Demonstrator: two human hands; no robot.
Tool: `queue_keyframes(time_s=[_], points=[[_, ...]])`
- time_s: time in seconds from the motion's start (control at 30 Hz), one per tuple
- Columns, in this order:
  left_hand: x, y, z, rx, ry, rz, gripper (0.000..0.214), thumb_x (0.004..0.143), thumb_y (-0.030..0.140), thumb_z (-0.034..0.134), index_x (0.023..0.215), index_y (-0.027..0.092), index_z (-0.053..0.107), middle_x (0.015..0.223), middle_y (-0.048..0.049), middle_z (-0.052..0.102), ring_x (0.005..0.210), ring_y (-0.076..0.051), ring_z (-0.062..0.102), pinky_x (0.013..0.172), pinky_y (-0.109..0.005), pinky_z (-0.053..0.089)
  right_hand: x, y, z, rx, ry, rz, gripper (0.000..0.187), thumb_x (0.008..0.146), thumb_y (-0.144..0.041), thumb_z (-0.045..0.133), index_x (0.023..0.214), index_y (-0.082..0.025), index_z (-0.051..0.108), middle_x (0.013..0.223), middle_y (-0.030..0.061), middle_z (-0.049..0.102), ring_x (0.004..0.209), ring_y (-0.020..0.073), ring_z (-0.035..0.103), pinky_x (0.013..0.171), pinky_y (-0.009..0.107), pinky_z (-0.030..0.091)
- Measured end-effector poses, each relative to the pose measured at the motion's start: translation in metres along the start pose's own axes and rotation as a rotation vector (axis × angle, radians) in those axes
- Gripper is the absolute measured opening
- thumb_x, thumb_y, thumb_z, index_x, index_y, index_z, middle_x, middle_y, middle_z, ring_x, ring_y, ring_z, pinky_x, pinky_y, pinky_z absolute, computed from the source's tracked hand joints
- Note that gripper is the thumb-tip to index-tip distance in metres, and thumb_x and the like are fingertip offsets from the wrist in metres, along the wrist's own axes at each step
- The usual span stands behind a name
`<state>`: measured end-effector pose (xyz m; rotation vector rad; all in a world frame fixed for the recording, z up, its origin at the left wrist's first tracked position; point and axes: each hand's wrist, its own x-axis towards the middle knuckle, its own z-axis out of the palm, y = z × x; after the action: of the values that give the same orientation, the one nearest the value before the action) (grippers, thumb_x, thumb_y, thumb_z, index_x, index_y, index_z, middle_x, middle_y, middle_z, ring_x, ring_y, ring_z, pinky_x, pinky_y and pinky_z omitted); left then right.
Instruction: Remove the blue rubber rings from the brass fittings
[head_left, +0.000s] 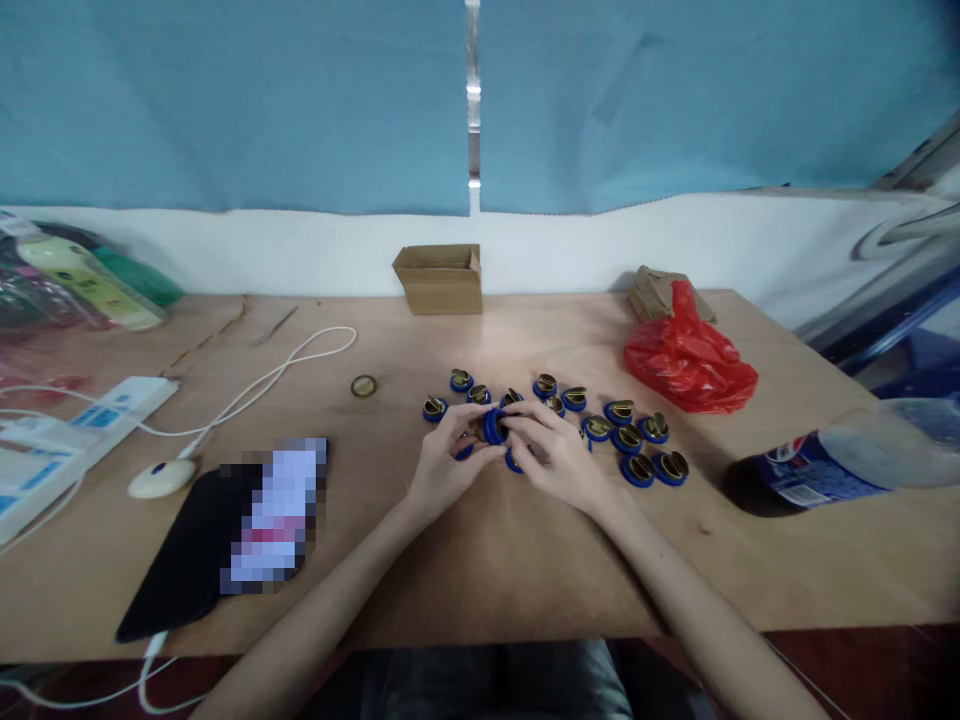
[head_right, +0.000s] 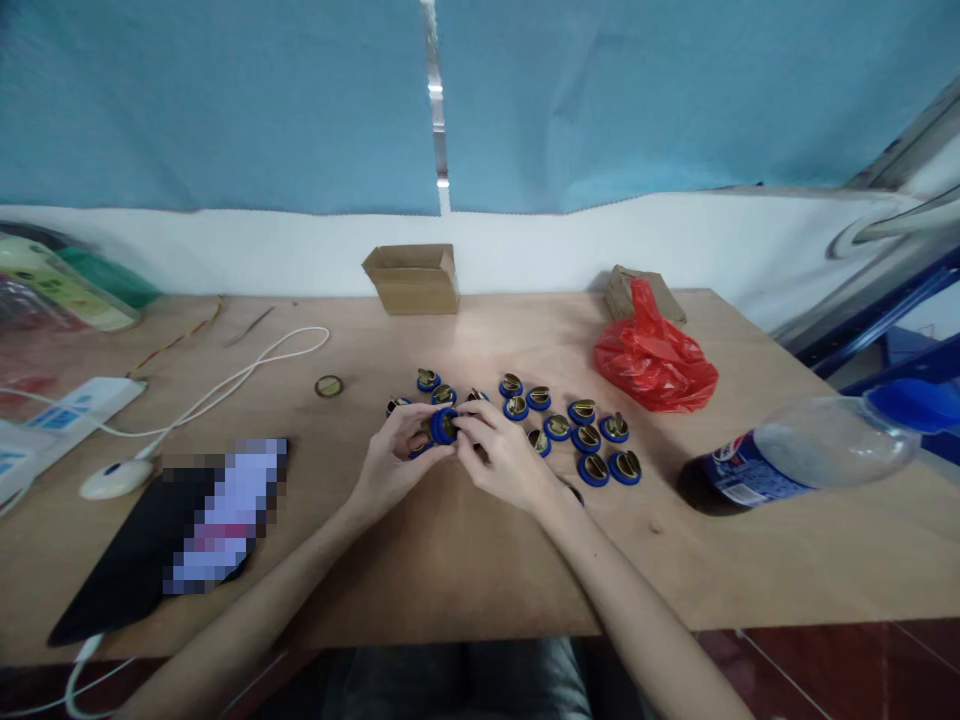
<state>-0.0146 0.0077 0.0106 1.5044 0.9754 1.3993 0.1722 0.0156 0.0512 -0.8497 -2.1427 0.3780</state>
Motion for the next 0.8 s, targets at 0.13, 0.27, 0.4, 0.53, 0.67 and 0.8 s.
queue_keyframes(time_s=[0.13,0.27,0.4,0.53,0.67,0.8], points=[[-0.0016,0.0,-0.0021,0.07,-0.013,0.007,0.044,0.079,0.027,0.079,0.119,0.025,0.059,0.123,-0.0083,0.069,0.114,-0.022,0.068,0.091,-0.034,0.061,-0.0007,-0.0009,0.0005,0.037,-0.041,0.032,0.019,0.098,-0.02,0.051,0.108,-0.019,0.068,0.118,0.012,0.066,0.111,0.0231,0.066,0.097,0.042,0.057],[-0.0027,0.0009,-0.0036,0.173,-0.03,0.069,0.043,0.082,0.027,0.075,0.122,0.025,0.058,0.124,-0.009,0.067,0.113,-0.022,0.068,0.09,-0.033,0.06,-0.0004,-0.0024,0.0023,0.091,-0.038,0.058,0.015,0.099,-0.023,0.052,0.104,-0.02,0.066,0.115,0.0102,0.066,0.106,0.0216,0.066,0.095,0.04,0.057],[-0.0025,0.0036,-0.0028,0.247,-0.028,0.122,0.042,0.083,0.025,0.074,0.122,0.024,0.058,0.122,-0.0093,0.068,0.109,-0.021,0.069,0.086,-0.031,0.06,-0.0002,-0.0017,0.0041,0.148,-0.015,0.097,0.01,0.098,-0.023,0.053,0.102,-0.021,0.062,0.111,0.0092,0.065,0.101,0.0202,0.066,0.089,0.037,0.058],[-0.0027,0.0046,-0.0027,0.332,-0.022,0.177,0.041,0.084,0.024,0.073,0.122,0.024,0.058,0.12,-0.0086,0.069,0.108,-0.021,0.069,0.085,-0.031,0.06,-0.0008,-0.0005,0.0059,0.218,-0.024,0.175,0.015,0.094,-0.026,0.06,0.108,-0.021,0.056,0.106,0.0074,0.066,0.096,0.0197,0.068,0.085,0.037,0.059],[-0.0033,0.0031,-0.0044,0.369,-0.046,0.216,0.04,0.085,0.024,0.072,0.123,0.025,0.059,0.121,-0.0078,0.069,0.108,-0.02,0.07,0.087,-0.031,0.06,-0.0005,-0.0017,0.0067,0.308,-0.055,0.251,0.022,0.092,-0.024,0.062,0.112,-0.022,0.053,0.105,0.0064,0.069,0.091,0.0185,0.07,0.085,0.037,0.061],[-0.0006,0.0028,-0.007,0.309,-0.037,0.136,0.045,0.084,0.028,0.075,0.126,0.025,0.059,0.126,-0.0075,0.068,0.107,-0.02,0.07,0.088,-0.032,0.061,0.0006,-0.0029,0.0052,0.285,0.038,0.26,0.019,0.092,-0.024,0.061,0.109,-0.022,0.054,0.1,0.0051,0.069,0.089,0.0177,0.07,0.08,0.033,0.06]])
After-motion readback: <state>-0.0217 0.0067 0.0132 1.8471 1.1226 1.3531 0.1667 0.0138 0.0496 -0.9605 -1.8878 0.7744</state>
